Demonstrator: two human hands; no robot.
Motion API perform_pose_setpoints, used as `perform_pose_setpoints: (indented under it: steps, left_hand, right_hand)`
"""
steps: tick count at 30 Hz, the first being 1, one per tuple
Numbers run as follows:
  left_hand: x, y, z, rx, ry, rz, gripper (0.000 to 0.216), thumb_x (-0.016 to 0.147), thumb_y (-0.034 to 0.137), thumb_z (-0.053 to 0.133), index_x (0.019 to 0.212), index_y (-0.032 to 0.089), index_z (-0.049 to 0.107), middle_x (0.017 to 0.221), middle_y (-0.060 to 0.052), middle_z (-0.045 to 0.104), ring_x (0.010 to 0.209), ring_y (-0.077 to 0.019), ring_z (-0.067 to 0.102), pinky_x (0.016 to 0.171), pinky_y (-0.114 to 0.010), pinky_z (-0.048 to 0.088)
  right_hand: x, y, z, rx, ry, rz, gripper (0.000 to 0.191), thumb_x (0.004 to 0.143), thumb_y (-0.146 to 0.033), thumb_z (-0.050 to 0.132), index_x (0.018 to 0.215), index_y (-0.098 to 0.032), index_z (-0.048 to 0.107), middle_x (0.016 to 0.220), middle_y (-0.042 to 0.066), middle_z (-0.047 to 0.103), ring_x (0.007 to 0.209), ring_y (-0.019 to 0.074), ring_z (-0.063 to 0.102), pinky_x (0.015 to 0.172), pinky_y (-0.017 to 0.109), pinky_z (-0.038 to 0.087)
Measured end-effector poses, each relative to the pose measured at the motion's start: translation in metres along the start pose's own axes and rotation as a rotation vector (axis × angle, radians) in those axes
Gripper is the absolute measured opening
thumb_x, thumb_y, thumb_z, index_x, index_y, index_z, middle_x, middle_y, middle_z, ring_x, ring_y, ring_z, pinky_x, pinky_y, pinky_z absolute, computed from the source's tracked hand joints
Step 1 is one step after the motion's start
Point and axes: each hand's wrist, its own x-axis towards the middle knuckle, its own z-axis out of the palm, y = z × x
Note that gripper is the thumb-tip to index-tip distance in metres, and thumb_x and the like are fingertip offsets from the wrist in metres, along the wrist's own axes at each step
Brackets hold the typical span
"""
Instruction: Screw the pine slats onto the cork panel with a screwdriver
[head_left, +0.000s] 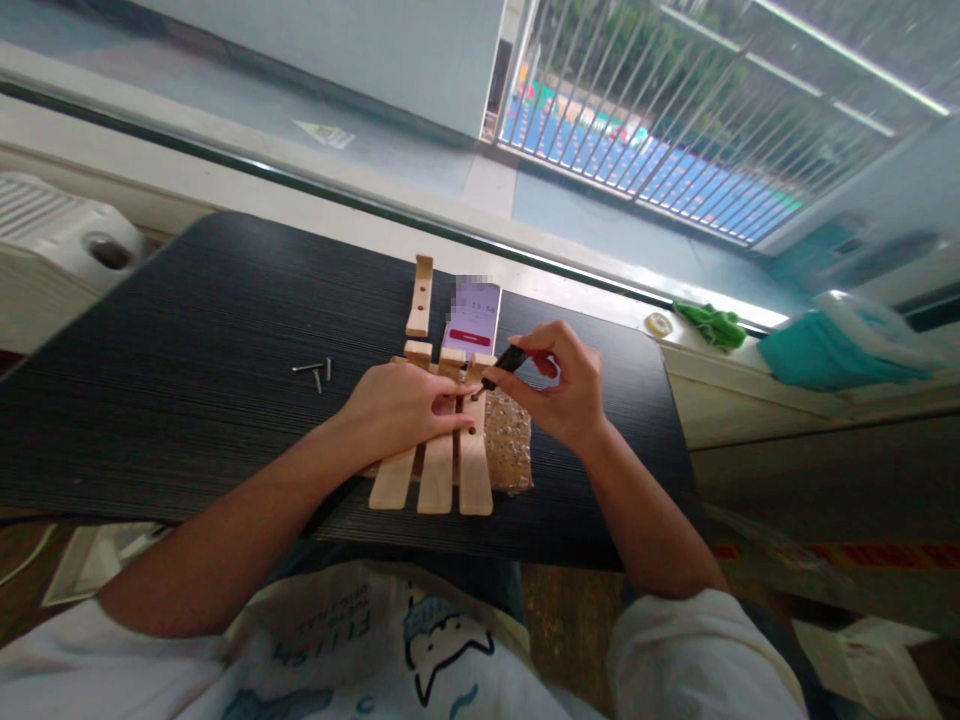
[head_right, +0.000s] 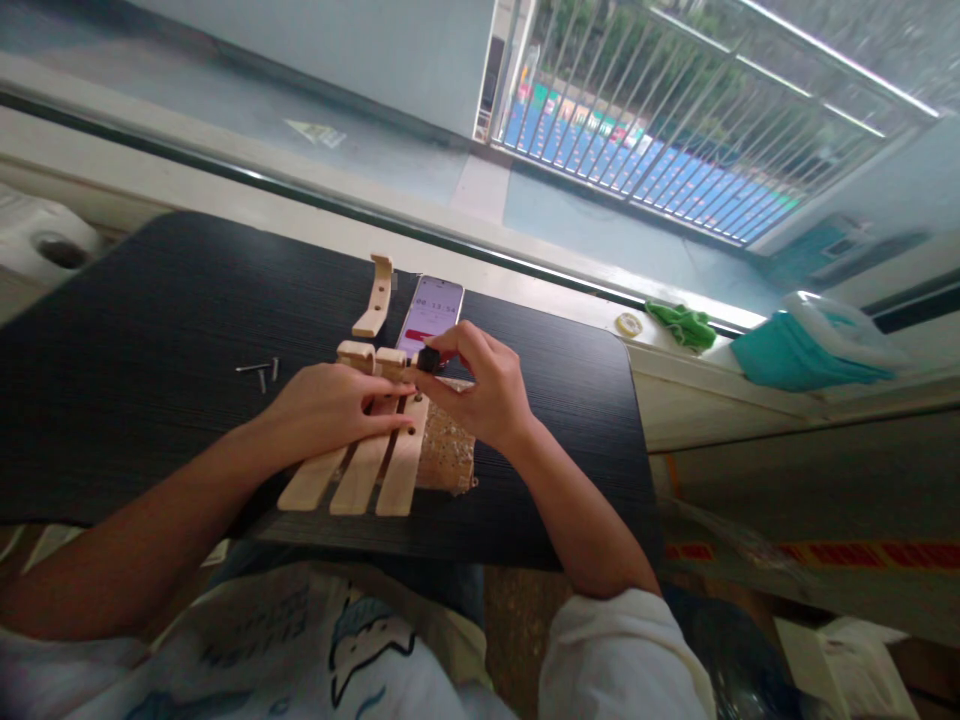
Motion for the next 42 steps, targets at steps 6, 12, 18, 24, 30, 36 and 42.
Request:
perform_pose_setpoints:
  steps: [6,12,18,24,30,36,42]
  left_hand:
    - [0.001,0.000,0.000,-0.001,0.003,0.001,0.049,0.085,0.064,0.050,0.117,0.033,0.068,0.099,-0.005,0.076,0.089,-0.0274,0.070,0.067,-0.032,0.046]
    - [0.000,-0.001,0.000,-0.007,0.017,0.010,0.048,0.084,0.065,0.049,0.114,0.033,0.070,0.099,-0.005,0.076,0.088,-0.0271,0.070,0.067,-0.032,0.045]
    - [0.001,-0.001,0.001,-0.034,0.023,0.013,0.048,0.084,0.064,0.051,0.116,0.034,0.069,0.102,-0.004,0.075,0.089,-0.0255,0.069,0.068,-0.031,0.045]
    - [0.001,0.000,0.000,-0.025,-0.005,-0.008,0.049,0.083,0.066,0.051,0.119,0.036,0.067,0.101,-0.003,0.076,0.089,-0.0251,0.069,0.068,-0.030,0.044]
    - [0.001,0.000,0.000,-0.044,-0.010,-0.024,0.049,0.082,0.066,0.052,0.119,0.036,0.067,0.096,-0.003,0.076,0.086,-0.0254,0.069,0.067,-0.030,0.043]
    - [0.002,-0.001,0.001,-0.029,0.006,-0.014,0.049,0.082,0.066,0.051,0.118,0.037,0.068,0.092,-0.003,0.076,0.084,-0.0246,0.069,0.063,-0.029,0.040]
    - [0.002,-0.001,0.001,-0.021,0.012,-0.012,0.048,0.082,0.067,0.051,0.118,0.038,0.067,0.091,-0.002,0.076,0.082,-0.0246,0.069,0.059,-0.029,0.036]
  right_hand:
    - [0.000,-0.002,0.000,-0.056,0.009,-0.047,0.022,0.076,-0.025,0.073,0.091,-0.024,0.056,0.072,-0.006,0.061,0.057,0.0074,0.052,0.054,0.024,0.046]
    - [0.006,0.003,-0.005,0.003,-0.126,-0.177,0.016,0.084,-0.027,0.067,0.100,-0.025,0.064,0.089,0.000,0.068,0.070,0.0111,0.060,0.062,0.027,0.052]
    - [0.012,0.005,-0.017,0.139,-0.288,-0.200,0.028,0.088,-0.020,0.058,0.116,-0.022,0.063,0.098,0.004,0.068,0.081,0.0121,0.063,0.068,0.027,0.053]
    - [0.014,0.009,-0.029,0.170,-0.394,-0.047,0.030,0.090,-0.021,0.056,0.119,-0.026,0.064,0.111,0.002,0.072,0.075,0.0089,0.064,0.064,0.024,0.051]
    - [0.012,0.008,-0.028,0.167,-0.367,0.048,0.023,0.087,-0.026,0.063,0.109,-0.025,0.070,0.100,-0.001,0.076,0.064,0.0065,0.059,0.062,0.024,0.050]
    - [0.012,0.005,-0.026,0.136,-0.299,0.082,0.019,0.083,-0.027,0.067,0.101,-0.026,0.072,0.091,-0.003,0.076,0.055,0.0055,0.050,0.057,0.023,0.047]
    - [0.012,0.001,-0.022,0.111,-0.238,0.102,0.017,0.080,-0.027,0.069,0.096,-0.025,0.072,0.082,-0.004,0.073,0.052,0.0050,0.043,0.052,0.022,0.042]
